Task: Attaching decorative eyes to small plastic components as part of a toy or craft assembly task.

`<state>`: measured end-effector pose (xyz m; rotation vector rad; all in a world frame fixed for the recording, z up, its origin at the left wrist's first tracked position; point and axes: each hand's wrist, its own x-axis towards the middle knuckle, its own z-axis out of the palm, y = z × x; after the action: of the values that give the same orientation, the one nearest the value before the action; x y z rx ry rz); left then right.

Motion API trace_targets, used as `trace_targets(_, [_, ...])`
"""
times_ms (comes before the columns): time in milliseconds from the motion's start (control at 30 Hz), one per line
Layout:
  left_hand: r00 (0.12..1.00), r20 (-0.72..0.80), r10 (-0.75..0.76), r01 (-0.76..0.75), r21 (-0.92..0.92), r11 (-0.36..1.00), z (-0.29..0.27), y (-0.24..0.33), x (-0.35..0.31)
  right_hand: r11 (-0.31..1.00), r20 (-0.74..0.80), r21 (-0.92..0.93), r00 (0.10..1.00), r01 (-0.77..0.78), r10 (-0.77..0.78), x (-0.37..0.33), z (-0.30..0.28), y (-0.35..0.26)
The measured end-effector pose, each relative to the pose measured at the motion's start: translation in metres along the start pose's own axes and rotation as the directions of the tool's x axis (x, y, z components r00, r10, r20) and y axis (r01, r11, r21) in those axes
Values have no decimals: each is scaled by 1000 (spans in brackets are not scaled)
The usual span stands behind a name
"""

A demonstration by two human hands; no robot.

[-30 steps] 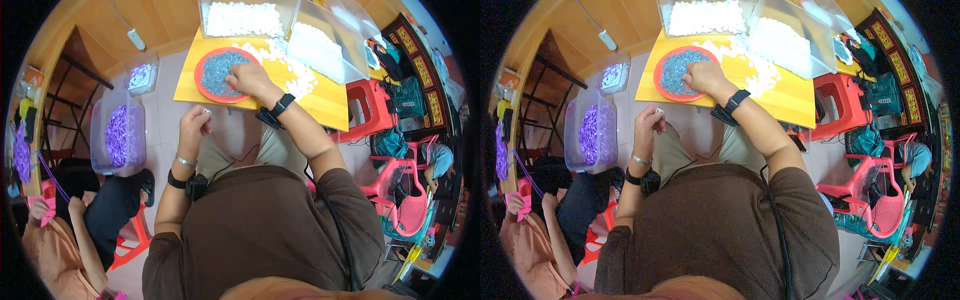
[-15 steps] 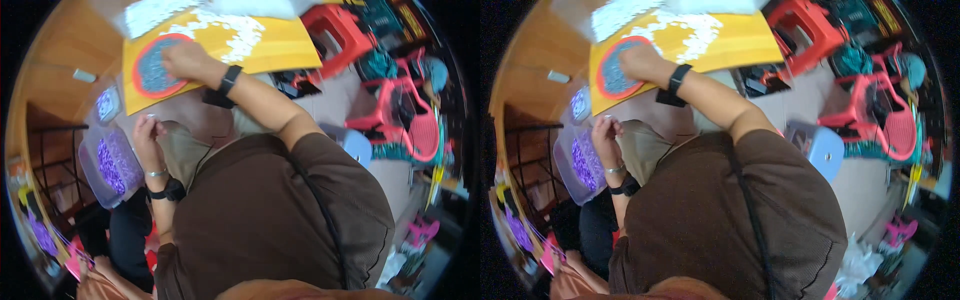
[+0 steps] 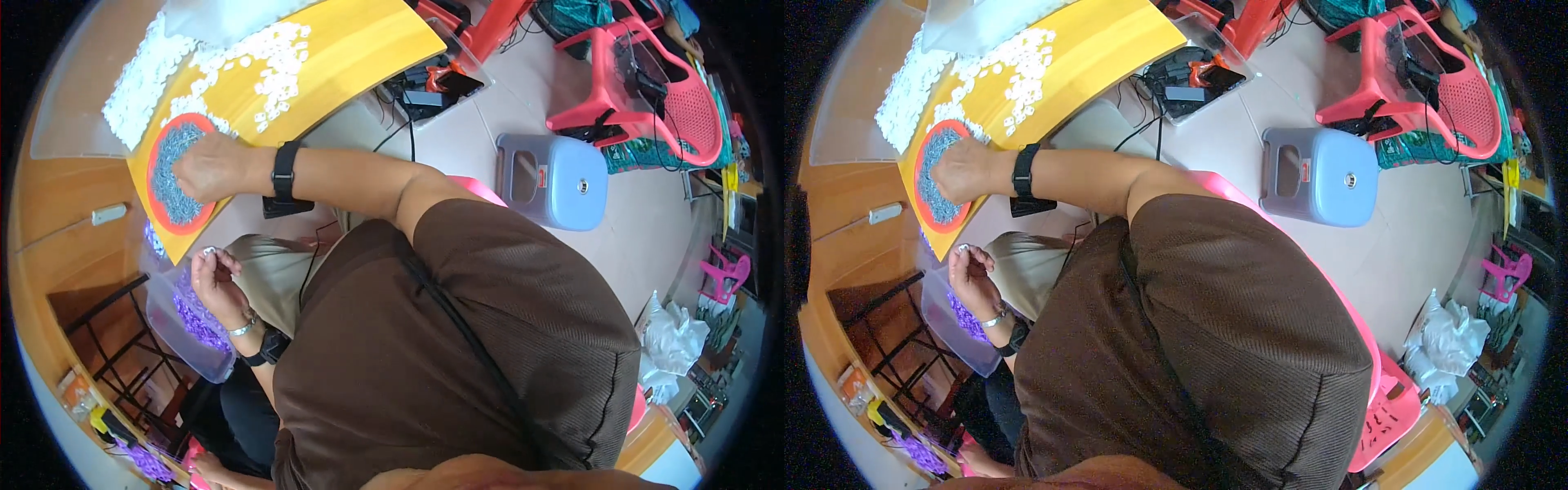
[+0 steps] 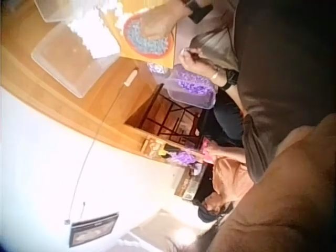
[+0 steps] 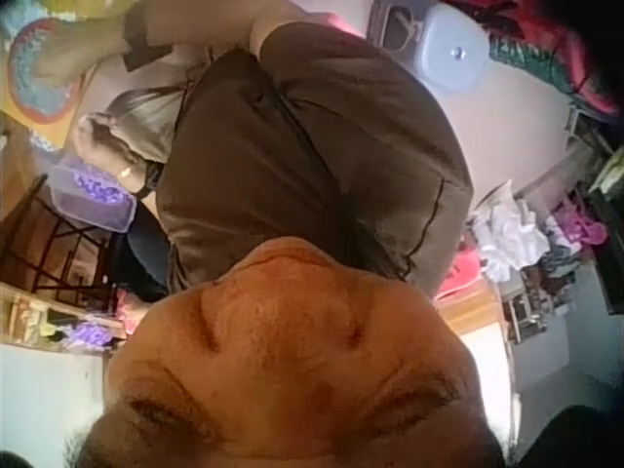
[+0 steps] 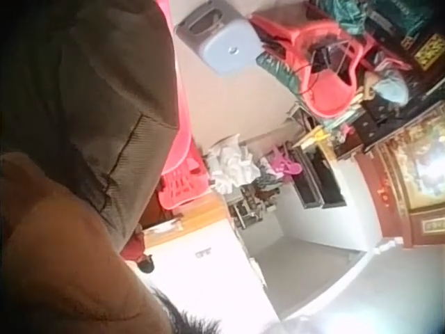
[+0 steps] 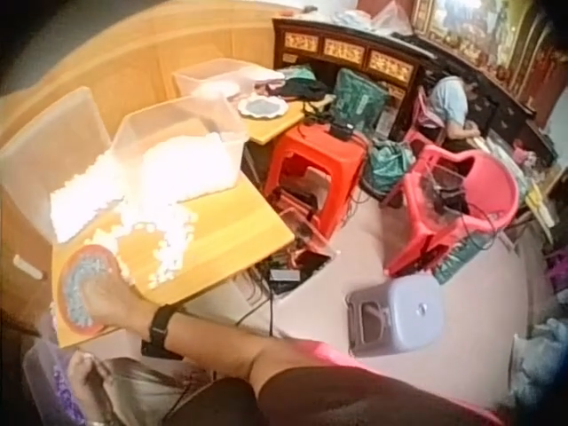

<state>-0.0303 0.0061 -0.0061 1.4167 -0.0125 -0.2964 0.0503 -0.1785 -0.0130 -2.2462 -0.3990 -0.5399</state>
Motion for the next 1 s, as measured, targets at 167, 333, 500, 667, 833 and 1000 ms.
trace_targets(167, [1000,-3,18,-18,31,999,7,1,4,1000,-53,15,998,27,-26,3,15,9])
trace_targets(333, [1000,-3,-6,6,29,1000,8,-1,0,996,-85,61,995,62,-57,4,11,7])
trace_targets(500, [1000,2,14,-14,20,1000,6,-2,-1,990,-105,142,994,7,8,3,3,2])
trace_targets(667, [1000,2,17,-17,11,1000,4,-5,-2,996,-78,79,996,43,-37,3,-4,3])
trace_targets(833, [999,-23,24,-24,-3,1000,1,-5,-3,992,-58,33,991,124,-122,9,-4,6])
trace_targets(1000, [988,-154,-20,27,46,999,11,4,-11,982,-69,-45,980,185,-188,11,19,29])
